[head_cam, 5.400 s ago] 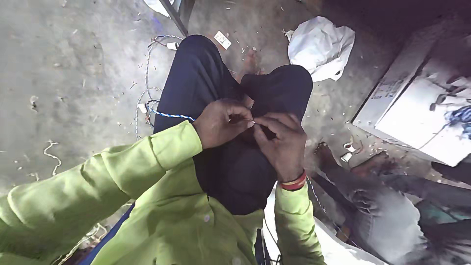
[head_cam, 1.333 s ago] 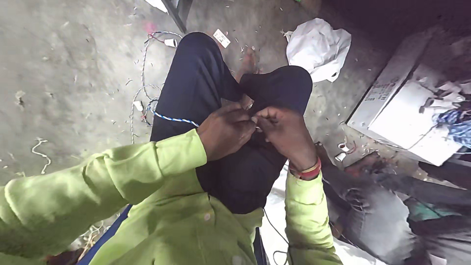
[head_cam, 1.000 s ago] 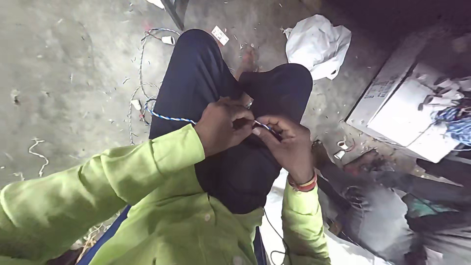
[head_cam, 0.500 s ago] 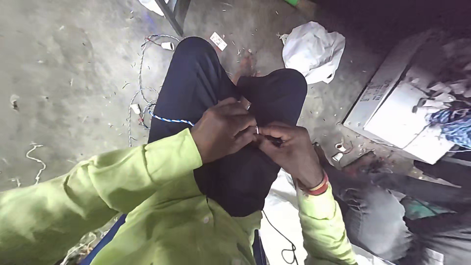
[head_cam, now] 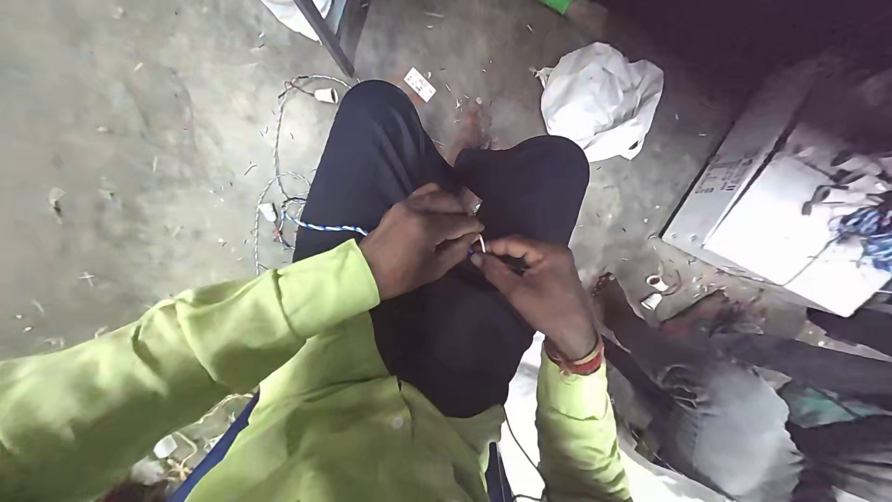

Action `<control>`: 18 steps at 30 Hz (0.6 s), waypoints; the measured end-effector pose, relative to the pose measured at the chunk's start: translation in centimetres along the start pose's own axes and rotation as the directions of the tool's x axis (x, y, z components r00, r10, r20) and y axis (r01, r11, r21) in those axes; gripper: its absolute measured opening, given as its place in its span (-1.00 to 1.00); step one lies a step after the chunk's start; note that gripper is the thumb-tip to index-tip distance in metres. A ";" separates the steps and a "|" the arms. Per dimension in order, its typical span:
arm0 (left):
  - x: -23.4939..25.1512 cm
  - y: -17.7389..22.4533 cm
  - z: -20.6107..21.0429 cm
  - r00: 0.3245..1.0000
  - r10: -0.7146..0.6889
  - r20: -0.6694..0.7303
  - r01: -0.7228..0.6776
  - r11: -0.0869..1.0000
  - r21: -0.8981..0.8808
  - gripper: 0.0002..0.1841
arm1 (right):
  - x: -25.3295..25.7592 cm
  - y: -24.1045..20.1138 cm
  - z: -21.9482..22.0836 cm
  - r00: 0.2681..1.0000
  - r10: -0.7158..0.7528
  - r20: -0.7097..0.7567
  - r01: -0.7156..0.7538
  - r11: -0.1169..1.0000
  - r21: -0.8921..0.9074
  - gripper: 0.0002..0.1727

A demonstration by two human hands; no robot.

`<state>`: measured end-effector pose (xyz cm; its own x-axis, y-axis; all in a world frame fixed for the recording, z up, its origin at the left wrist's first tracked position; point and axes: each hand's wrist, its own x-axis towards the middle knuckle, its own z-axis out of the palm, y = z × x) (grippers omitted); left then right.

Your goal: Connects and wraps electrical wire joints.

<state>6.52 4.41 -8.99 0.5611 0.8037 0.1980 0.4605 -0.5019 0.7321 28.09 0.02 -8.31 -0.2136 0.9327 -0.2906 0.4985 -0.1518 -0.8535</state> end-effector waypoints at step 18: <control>1.3 0.4 -2.6 0.298 -0.622 0.724 0.914 -0.031 -0.403 -0.84 | 0.3 1.2 3.3 0.938 -0.271 -0.219 0.172 0.907 -0.385 -0.82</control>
<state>5.64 6.11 -6.76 0.3791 0.3205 -0.8681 0.2213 0.8795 0.4213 25.84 -0.94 -10.85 -0.1513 0.9871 0.0531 0.7392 0.1486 -0.6569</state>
